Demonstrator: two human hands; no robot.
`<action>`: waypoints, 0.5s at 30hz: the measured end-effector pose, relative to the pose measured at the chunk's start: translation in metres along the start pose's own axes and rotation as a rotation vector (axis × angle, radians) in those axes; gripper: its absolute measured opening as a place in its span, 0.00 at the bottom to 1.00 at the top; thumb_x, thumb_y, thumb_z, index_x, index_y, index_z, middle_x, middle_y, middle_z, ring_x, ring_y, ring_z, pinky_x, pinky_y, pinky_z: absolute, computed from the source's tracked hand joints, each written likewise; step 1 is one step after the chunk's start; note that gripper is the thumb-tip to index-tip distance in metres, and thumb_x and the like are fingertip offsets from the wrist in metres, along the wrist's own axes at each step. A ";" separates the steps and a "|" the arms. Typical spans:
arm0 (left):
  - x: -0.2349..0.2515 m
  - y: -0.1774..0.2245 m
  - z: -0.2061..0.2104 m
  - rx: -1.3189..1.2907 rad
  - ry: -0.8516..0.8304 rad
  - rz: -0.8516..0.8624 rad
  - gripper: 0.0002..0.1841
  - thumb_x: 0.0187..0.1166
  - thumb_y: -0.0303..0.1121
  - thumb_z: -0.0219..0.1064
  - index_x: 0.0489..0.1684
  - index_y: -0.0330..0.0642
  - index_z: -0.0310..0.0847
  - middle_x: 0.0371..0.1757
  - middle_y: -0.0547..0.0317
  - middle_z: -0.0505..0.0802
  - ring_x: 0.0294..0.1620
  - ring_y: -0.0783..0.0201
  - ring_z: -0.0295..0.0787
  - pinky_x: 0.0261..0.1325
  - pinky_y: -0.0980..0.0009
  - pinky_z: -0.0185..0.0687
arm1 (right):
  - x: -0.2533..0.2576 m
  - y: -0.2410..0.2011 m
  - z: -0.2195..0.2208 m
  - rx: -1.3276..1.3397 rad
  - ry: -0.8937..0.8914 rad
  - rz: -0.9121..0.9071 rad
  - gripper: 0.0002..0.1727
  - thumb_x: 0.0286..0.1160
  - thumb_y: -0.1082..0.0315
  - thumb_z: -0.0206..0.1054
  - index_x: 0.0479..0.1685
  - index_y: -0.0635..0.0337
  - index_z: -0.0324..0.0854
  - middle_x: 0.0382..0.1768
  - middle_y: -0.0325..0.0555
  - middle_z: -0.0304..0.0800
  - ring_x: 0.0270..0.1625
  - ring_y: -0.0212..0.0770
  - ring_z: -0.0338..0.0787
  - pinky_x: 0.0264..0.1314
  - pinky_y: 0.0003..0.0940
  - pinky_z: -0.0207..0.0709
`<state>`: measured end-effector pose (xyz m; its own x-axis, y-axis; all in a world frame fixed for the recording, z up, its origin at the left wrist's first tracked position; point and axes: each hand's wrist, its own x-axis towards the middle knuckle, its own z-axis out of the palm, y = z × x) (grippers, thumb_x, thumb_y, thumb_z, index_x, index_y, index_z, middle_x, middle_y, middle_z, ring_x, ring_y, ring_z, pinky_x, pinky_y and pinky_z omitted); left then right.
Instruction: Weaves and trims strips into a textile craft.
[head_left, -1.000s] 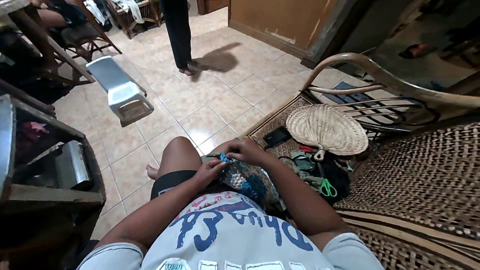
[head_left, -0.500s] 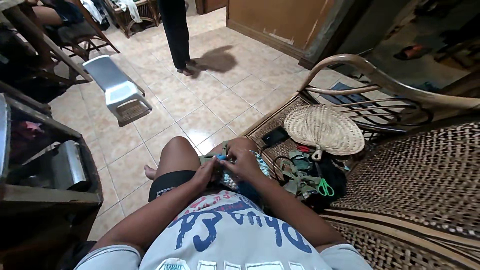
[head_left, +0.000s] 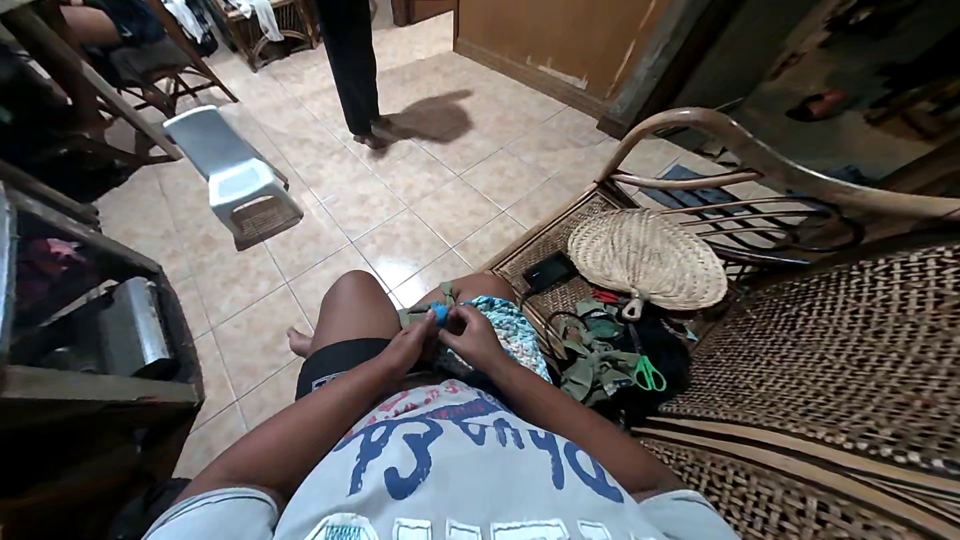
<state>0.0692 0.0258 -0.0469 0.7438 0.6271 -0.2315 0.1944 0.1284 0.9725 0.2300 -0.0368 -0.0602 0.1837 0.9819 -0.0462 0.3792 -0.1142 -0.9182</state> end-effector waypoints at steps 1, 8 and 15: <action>0.000 0.000 0.000 0.005 -0.006 -0.005 0.27 0.95 0.44 0.31 0.45 0.38 0.77 0.29 0.69 0.82 0.29 0.78 0.77 0.37 0.79 0.75 | -0.001 -0.002 -0.001 -0.073 -0.010 0.000 0.22 0.68 0.60 0.78 0.50 0.72 0.85 0.51 0.60 0.88 0.56 0.51 0.87 0.64 0.49 0.79; 0.001 0.002 -0.001 0.094 -0.018 0.085 0.27 0.94 0.43 0.34 0.63 0.32 0.75 0.39 0.64 0.82 0.31 0.77 0.76 0.39 0.79 0.76 | -0.003 0.001 0.009 -0.140 0.110 0.002 0.22 0.73 0.64 0.72 0.60 0.72 0.84 0.57 0.63 0.89 0.62 0.57 0.88 0.70 0.55 0.77; 0.001 0.005 -0.004 0.078 -0.040 0.031 0.27 0.94 0.45 0.33 0.60 0.37 0.78 0.41 0.66 0.84 0.33 0.79 0.77 0.39 0.79 0.76 | 0.000 0.004 0.010 -0.106 0.083 0.031 0.21 0.77 0.63 0.67 0.63 0.69 0.84 0.55 0.61 0.91 0.62 0.55 0.89 0.70 0.55 0.76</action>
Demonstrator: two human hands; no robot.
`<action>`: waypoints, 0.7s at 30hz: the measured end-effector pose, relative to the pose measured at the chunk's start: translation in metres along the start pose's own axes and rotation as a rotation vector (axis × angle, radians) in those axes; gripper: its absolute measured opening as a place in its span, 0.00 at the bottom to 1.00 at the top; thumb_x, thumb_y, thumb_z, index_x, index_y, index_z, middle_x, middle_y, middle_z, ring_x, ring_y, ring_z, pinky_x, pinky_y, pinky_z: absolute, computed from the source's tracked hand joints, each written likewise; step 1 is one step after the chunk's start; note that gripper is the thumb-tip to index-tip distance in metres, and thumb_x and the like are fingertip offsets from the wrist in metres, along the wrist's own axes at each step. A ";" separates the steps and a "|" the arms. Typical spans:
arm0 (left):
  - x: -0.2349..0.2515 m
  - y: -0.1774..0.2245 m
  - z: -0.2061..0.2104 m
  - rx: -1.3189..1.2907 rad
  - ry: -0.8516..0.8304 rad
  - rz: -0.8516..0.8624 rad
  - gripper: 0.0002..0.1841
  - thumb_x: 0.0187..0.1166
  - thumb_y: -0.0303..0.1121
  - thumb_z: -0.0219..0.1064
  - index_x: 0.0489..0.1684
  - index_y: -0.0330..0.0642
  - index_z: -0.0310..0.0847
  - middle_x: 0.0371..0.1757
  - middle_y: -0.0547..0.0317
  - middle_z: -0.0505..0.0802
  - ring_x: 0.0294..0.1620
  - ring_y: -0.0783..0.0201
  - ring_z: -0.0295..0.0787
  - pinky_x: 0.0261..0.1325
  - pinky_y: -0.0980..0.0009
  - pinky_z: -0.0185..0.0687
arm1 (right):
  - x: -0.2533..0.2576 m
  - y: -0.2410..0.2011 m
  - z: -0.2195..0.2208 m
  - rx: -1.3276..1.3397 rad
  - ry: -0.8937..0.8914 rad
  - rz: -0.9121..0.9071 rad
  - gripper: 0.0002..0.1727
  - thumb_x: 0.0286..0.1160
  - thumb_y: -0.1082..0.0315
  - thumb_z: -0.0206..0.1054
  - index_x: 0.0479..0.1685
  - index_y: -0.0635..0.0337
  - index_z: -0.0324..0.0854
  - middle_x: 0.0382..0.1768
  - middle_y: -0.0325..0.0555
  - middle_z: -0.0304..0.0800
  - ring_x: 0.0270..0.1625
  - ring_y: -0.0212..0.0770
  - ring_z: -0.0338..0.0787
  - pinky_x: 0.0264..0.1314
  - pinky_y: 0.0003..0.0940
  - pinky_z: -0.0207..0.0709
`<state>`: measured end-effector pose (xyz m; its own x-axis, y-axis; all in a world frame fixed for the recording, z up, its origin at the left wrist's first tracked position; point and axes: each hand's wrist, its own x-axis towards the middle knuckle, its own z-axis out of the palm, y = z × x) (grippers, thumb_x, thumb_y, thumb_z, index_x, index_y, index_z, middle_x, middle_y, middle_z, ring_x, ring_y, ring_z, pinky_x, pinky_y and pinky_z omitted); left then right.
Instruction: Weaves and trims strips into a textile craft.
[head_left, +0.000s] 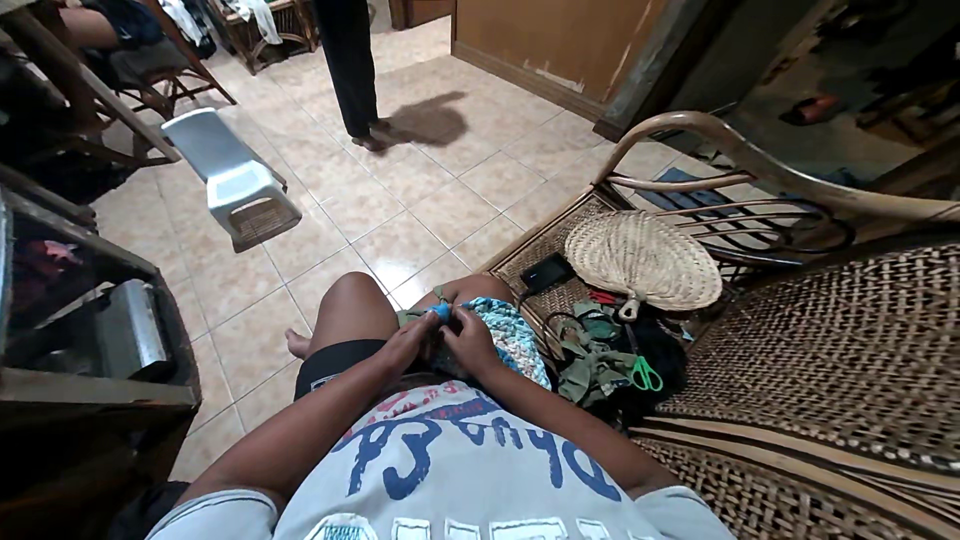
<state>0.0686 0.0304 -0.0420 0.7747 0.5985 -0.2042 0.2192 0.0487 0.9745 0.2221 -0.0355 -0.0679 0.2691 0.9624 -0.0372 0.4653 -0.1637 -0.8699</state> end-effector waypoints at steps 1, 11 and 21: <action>0.000 0.000 -0.002 0.014 0.018 -0.008 0.26 0.94 0.45 0.35 0.61 0.37 0.78 0.42 0.65 0.84 0.32 0.79 0.77 0.39 0.79 0.75 | 0.002 0.002 0.001 0.029 0.005 -0.001 0.19 0.79 0.63 0.65 0.60 0.69 0.85 0.54 0.61 0.91 0.60 0.54 0.90 0.69 0.55 0.77; 0.017 -0.001 -0.005 0.057 0.101 -0.421 0.26 0.92 0.51 0.51 0.63 0.35 0.81 0.50 0.51 0.87 0.44 0.64 0.81 0.49 0.63 0.79 | 0.006 -0.010 -0.023 0.486 -0.117 0.236 0.13 0.89 0.68 0.57 0.55 0.68 0.82 0.39 0.47 0.87 0.35 0.32 0.83 0.40 0.30 0.77; 0.030 -0.002 -0.006 0.101 0.047 -0.409 0.26 0.89 0.54 0.55 0.65 0.40 0.82 0.48 0.54 0.87 0.41 0.67 0.81 0.45 0.66 0.79 | 0.007 0.006 -0.032 0.517 -0.201 0.164 0.10 0.78 0.75 0.66 0.54 0.69 0.81 0.45 0.47 0.89 0.46 0.32 0.87 0.54 0.30 0.82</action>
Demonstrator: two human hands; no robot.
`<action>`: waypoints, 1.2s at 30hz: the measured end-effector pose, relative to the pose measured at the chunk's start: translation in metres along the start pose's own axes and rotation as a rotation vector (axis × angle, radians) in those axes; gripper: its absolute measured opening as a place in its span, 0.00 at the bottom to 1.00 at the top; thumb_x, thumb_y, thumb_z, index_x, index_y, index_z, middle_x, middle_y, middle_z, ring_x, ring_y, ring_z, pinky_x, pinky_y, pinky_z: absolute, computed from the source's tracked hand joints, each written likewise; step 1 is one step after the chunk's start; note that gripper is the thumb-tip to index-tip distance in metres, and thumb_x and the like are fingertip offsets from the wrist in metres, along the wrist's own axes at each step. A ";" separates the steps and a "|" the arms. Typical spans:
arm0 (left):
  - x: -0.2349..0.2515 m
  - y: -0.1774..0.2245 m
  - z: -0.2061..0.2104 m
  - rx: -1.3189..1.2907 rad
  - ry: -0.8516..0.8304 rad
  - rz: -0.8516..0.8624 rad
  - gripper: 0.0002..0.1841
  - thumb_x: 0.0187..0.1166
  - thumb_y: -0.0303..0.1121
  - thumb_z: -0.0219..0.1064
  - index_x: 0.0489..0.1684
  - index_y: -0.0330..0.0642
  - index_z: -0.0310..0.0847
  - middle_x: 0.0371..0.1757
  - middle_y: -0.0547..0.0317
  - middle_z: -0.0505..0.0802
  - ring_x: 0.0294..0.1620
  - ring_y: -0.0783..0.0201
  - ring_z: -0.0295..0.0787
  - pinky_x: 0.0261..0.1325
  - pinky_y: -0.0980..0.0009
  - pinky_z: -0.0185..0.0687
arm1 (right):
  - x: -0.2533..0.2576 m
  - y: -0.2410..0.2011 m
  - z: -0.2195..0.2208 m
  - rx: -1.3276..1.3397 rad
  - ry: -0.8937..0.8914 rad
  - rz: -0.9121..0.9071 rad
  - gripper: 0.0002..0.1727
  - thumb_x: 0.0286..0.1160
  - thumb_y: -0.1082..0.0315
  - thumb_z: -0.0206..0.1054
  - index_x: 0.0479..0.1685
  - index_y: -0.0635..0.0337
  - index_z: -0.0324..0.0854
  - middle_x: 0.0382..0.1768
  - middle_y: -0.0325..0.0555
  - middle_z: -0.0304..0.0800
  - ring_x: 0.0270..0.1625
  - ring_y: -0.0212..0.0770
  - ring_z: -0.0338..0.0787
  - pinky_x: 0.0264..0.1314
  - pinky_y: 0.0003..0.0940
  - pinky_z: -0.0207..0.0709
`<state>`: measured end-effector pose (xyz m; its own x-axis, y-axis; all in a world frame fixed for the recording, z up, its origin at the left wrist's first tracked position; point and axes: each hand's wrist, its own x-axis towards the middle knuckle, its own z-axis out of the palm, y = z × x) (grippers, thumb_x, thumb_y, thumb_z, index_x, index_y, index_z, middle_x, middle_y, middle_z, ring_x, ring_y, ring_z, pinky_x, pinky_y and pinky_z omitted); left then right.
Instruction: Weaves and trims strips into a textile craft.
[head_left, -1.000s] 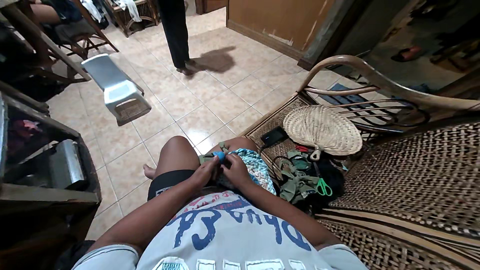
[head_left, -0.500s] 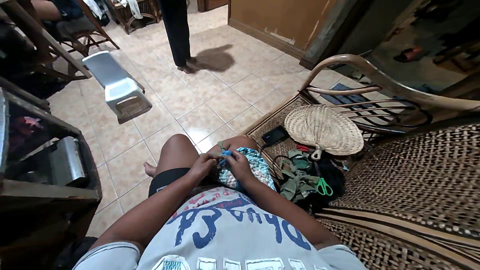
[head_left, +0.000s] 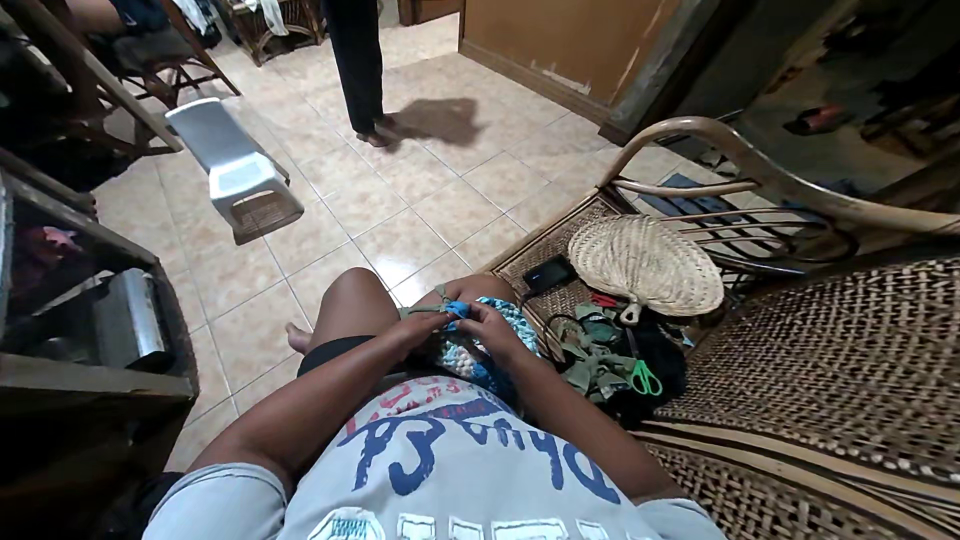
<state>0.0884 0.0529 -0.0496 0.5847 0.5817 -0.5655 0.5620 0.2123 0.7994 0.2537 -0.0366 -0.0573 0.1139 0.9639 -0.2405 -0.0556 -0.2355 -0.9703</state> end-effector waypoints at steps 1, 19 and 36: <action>-0.001 0.004 -0.004 0.088 0.007 0.024 0.26 0.90 0.54 0.55 0.62 0.36 0.83 0.49 0.51 0.87 0.43 0.64 0.81 0.49 0.63 0.78 | 0.000 0.001 -0.001 -0.001 0.001 -0.003 0.10 0.78 0.75 0.67 0.54 0.69 0.81 0.44 0.47 0.89 0.45 0.32 0.88 0.54 0.30 0.82; 0.013 0.019 -0.012 0.275 -0.076 -0.044 0.29 0.90 0.55 0.53 0.62 0.33 0.83 0.55 0.42 0.88 0.53 0.55 0.83 0.61 0.50 0.77 | 0.001 0.006 0.003 0.161 0.146 0.032 0.08 0.86 0.72 0.61 0.53 0.68 0.79 0.42 0.48 0.87 0.41 0.34 0.88 0.48 0.30 0.83; 0.006 0.001 0.009 -0.609 0.014 0.037 0.11 0.94 0.35 0.48 0.53 0.42 0.74 0.28 0.66 0.79 0.21 0.75 0.72 0.23 0.81 0.68 | -0.003 -0.001 -0.013 0.360 0.039 0.050 0.09 0.91 0.69 0.52 0.56 0.63 0.76 0.39 0.43 0.89 0.35 0.32 0.87 0.40 0.28 0.82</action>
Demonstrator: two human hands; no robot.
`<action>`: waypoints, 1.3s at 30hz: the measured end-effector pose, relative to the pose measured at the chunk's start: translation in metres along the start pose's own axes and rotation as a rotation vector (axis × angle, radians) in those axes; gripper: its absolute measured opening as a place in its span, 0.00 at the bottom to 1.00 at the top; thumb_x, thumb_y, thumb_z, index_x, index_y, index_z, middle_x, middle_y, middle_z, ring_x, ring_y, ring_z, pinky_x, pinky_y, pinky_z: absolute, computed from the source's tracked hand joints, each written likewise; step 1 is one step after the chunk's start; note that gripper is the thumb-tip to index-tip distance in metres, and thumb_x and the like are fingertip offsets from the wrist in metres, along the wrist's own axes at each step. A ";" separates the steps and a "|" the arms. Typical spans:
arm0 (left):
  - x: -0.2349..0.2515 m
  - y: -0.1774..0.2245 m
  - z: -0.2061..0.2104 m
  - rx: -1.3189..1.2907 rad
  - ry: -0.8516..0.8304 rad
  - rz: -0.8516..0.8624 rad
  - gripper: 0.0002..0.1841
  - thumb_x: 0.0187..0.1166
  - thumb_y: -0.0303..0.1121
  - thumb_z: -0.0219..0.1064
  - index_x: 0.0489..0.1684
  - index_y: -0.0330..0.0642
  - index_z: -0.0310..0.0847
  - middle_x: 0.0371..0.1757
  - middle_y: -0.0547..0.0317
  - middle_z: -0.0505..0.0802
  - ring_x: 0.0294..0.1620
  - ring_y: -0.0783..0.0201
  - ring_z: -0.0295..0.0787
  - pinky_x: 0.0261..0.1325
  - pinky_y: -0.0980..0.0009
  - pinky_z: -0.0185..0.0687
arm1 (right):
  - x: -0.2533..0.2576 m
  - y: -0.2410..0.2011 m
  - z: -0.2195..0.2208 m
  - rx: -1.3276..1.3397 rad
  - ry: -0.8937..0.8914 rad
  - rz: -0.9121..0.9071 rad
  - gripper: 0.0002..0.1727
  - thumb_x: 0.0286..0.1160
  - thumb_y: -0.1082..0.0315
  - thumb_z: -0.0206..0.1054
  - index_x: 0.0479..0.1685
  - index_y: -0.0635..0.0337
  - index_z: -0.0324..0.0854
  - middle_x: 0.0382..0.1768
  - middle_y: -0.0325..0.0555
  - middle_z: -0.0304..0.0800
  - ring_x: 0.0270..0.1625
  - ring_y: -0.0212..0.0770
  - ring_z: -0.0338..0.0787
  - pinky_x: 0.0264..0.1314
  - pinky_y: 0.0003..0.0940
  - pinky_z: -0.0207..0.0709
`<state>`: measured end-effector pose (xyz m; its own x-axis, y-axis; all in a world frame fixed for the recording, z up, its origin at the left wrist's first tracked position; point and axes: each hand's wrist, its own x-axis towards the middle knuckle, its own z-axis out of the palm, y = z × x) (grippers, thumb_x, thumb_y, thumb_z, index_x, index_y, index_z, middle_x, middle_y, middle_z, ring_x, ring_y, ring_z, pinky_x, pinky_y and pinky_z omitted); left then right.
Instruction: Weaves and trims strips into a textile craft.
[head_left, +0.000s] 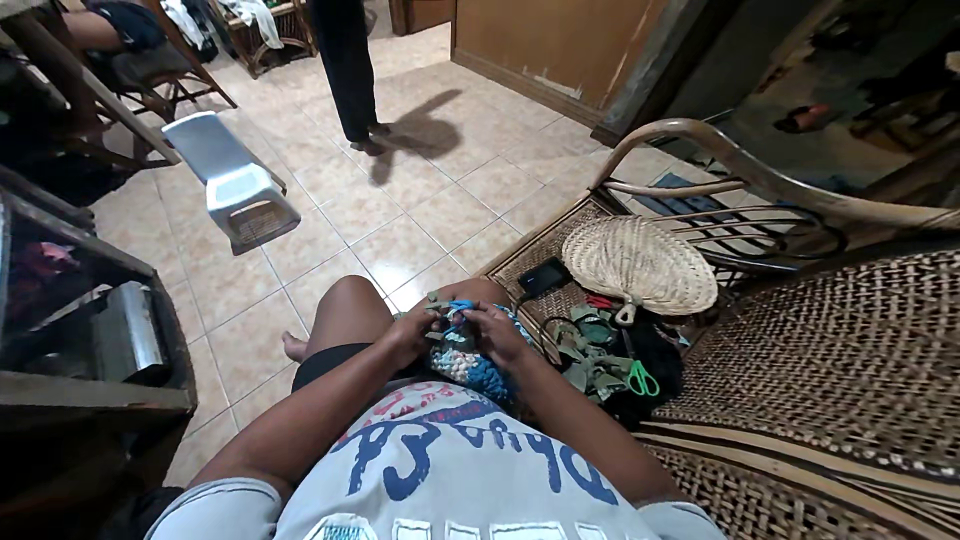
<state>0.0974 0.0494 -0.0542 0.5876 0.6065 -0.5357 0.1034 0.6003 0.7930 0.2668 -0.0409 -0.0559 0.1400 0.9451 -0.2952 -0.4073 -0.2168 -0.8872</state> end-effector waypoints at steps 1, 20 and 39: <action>0.001 0.000 -0.002 0.004 -0.006 0.006 0.10 0.94 0.36 0.48 0.52 0.42 0.74 0.28 0.66 0.79 0.20 0.75 0.71 0.23 0.81 0.68 | 0.001 -0.003 -0.001 -0.004 -0.014 0.006 0.08 0.91 0.69 0.53 0.54 0.62 0.76 0.34 0.40 0.87 0.32 0.30 0.84 0.37 0.25 0.80; -0.003 0.022 -0.030 0.790 -0.047 0.234 0.17 0.79 0.34 0.72 0.57 0.30 0.81 0.46 0.52 0.88 0.43 0.67 0.84 0.54 0.65 0.83 | 0.053 -0.081 -0.057 -0.152 0.330 -0.366 0.15 0.85 0.70 0.62 0.67 0.56 0.76 0.39 0.39 0.86 0.35 0.30 0.84 0.41 0.27 0.81; -0.002 0.020 -0.035 0.523 0.212 0.366 0.25 0.87 0.28 0.59 0.82 0.32 0.58 0.47 0.43 0.88 0.38 0.63 0.86 0.47 0.64 0.84 | 0.034 -0.030 -0.008 -1.489 -0.582 -0.347 0.17 0.85 0.65 0.62 0.65 0.61 0.87 0.61 0.60 0.89 0.70 0.60 0.83 0.80 0.62 0.64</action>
<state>0.0703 0.0782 -0.0478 0.4935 0.8442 -0.2090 0.3346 0.0375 0.9416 0.2911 -0.0048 -0.0421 -0.4456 0.8808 -0.1603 0.7966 0.3084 -0.5199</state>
